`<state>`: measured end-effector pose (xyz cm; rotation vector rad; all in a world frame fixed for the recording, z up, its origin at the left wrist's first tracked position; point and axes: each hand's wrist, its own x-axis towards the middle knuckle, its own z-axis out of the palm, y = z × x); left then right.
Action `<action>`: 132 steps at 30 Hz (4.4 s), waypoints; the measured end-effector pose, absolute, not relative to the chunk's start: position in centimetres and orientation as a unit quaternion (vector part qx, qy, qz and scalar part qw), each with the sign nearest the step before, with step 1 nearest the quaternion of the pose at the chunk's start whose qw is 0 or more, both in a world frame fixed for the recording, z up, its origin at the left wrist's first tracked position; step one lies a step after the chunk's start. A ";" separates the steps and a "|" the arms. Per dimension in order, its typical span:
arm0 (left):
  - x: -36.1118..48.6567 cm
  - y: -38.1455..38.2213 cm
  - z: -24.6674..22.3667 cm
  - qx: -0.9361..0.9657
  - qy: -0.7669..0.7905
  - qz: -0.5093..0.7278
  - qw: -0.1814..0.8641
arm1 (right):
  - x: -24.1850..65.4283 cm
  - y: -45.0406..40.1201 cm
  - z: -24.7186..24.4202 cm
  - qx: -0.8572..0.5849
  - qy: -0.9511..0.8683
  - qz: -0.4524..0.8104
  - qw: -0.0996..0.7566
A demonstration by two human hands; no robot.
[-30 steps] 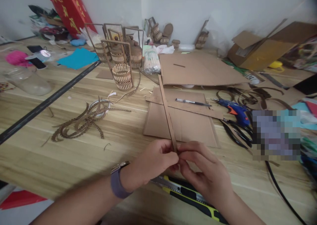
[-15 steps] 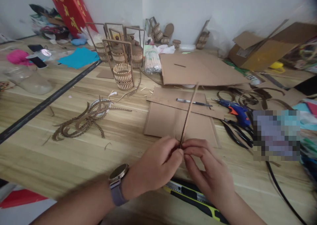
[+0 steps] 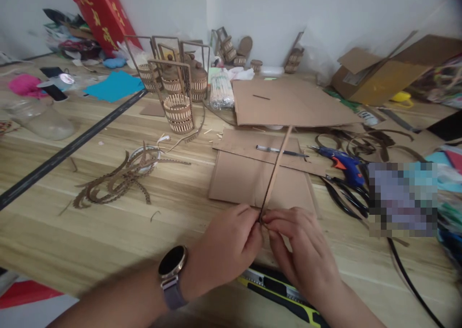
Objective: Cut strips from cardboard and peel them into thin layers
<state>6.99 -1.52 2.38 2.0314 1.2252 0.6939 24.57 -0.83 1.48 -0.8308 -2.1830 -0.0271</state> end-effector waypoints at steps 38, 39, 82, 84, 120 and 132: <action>7.7 -1.4 1.6 0.584 0.443 0.353 0.581 | 23.4 -1.6 1.0 -0.407 -0.817 -0.026 0.408; 7.6 -1.4 1.7 0.588 0.447 0.348 0.578 | 23.5 -1.6 1.0 -0.409 -0.817 -0.021 0.407; 7.7 -0.9 1.3 0.525 0.394 0.370 0.657 | 24.6 -1.1 0.8 -0.392 -0.839 -0.021 0.376; 7.6 -0.9 1.4 0.537 0.408 0.364 0.643 | 24.5 -1.1 0.7 -0.397 -0.839 -0.021 0.373; 8.0 -1.1 1.2 0.473 0.384 0.382 0.695 | 24.5 -1.4 0.8 -0.377 -0.846 -0.023 0.375; 8.2 -1.2 1.5 0.453 0.396 0.379 0.703 | 24.0 -1.8 0.8 -0.374 -0.839 -0.017 0.396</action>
